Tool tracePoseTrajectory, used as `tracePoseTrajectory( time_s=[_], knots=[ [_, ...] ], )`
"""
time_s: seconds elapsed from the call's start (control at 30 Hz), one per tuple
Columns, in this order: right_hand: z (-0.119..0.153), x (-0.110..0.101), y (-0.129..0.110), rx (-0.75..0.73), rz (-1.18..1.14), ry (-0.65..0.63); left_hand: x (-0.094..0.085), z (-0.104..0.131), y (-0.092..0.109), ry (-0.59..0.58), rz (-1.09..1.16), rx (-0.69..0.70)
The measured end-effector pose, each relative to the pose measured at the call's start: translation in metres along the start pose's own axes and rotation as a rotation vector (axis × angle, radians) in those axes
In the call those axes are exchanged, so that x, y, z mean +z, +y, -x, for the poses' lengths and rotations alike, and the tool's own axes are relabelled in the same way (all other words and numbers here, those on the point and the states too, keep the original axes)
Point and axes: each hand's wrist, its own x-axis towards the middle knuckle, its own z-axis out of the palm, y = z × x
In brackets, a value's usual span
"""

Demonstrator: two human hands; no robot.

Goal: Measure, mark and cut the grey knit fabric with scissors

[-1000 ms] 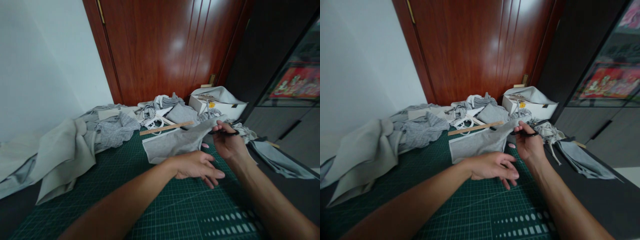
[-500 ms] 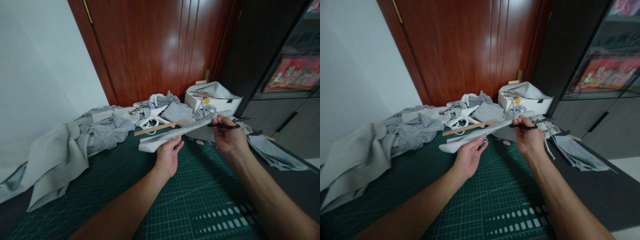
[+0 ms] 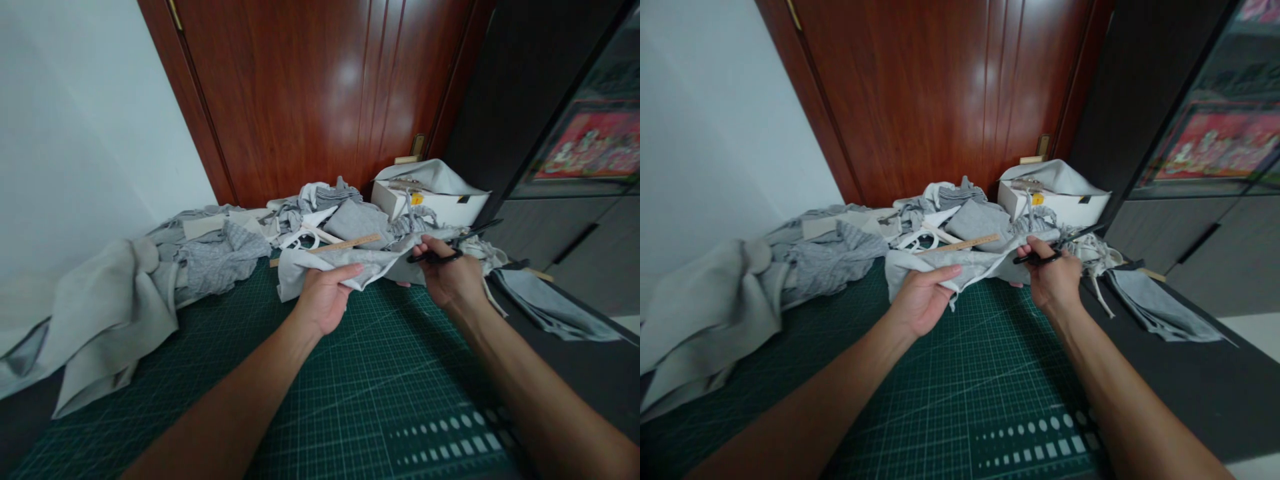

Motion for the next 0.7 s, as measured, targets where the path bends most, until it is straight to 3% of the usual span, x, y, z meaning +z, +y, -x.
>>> tracePoseTrajectory(
  time_s=[0.13,0.5,0.6,0.7],
  knots=[
    [0.007,0.0,0.003,-0.005,0.049,-0.068,-0.004,-0.003,0.004,0.037,0.012,0.043],
    [0.014,-0.001,0.003,0.023,0.194,-0.152,-0.007,-0.004,0.043,-0.078,-0.059,0.126],
    [0.025,0.002,-0.001,0.039,0.228,-0.305,-0.008,-0.003,0.054,-0.063,-0.105,0.2],
    [0.044,0.006,-0.003,0.057,0.251,-0.544,-0.011,-0.005,0.064,-0.037,-0.207,0.328]
  ],
)
